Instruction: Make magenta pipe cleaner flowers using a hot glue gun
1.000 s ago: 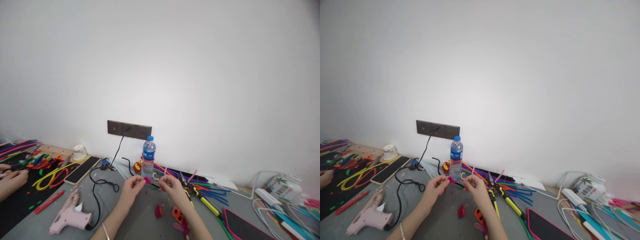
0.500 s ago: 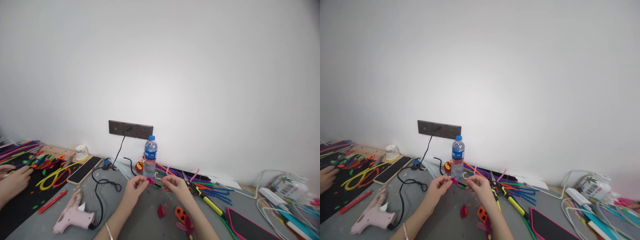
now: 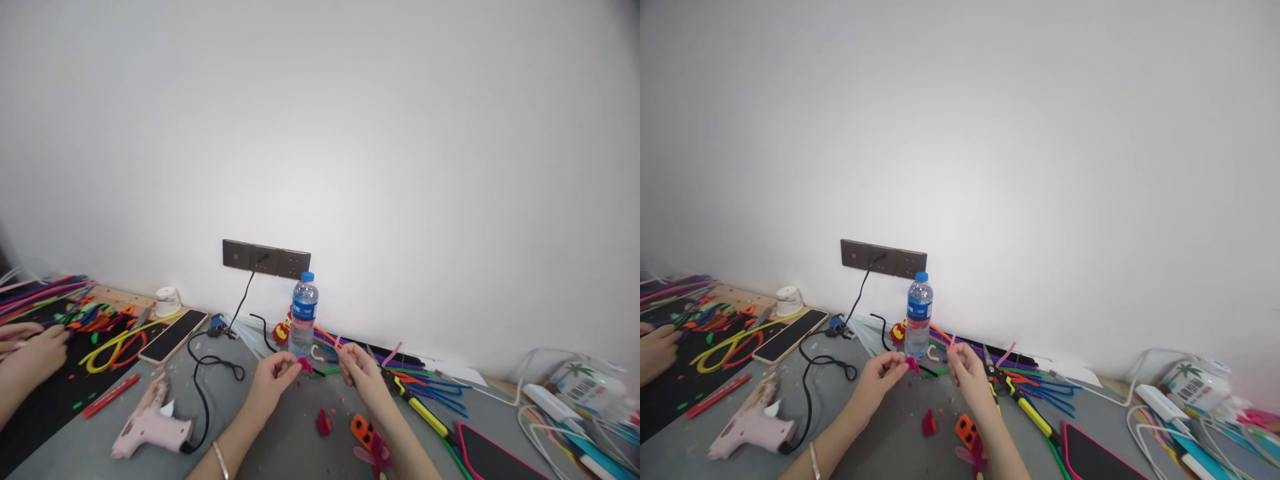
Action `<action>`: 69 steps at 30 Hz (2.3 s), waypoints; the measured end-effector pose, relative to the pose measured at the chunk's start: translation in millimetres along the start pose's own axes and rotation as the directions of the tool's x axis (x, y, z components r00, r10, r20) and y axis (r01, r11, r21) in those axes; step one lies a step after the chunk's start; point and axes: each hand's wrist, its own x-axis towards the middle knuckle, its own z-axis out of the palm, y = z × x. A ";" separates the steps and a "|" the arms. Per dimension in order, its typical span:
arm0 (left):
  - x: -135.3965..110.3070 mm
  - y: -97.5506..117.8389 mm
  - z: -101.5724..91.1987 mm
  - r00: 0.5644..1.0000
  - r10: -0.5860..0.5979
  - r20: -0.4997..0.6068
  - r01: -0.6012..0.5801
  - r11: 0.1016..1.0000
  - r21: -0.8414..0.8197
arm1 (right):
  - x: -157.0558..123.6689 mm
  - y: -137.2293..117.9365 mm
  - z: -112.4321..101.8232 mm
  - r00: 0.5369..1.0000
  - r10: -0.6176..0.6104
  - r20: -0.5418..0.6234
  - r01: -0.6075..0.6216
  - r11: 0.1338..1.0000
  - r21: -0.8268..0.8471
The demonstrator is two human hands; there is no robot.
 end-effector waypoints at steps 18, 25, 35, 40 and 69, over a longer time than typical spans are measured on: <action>1.1 0.0 -0.2 1.000 0.022 0.013 -0.022 1.000 -0.007 | -8.1 -36.5 -33.3 0.836 -0.281 -0.472 0.322 0.947 0.007; -0.1 -2.3 -0.7 1.000 0.016 0.016 -0.016 1.000 0.001 | -5.7 -26.6 -14.0 0.911 -0.244 -0.331 0.266 0.964 0.021; -0.9 5.2 1.6 1.000 0.004 0.009 -0.004 1.000 0.002 | -6.3 -9.9 12.0 0.998 0.019 -0.059 -0.019 1.000 0.006; -3.1 10.1 2.7 1.000 0.028 0.001 -0.028 0.999 0.038 | -9.0 -12.2 19.8 1.000 0.002 0.031 0.001 0.996 -0.089; -6.0 14.5 4.3 0.997 0.058 0.045 -0.064 0.988 0.138 | -17.4 -10.4 27.7 0.993 -0.046 0.106 0.071 0.965 -0.252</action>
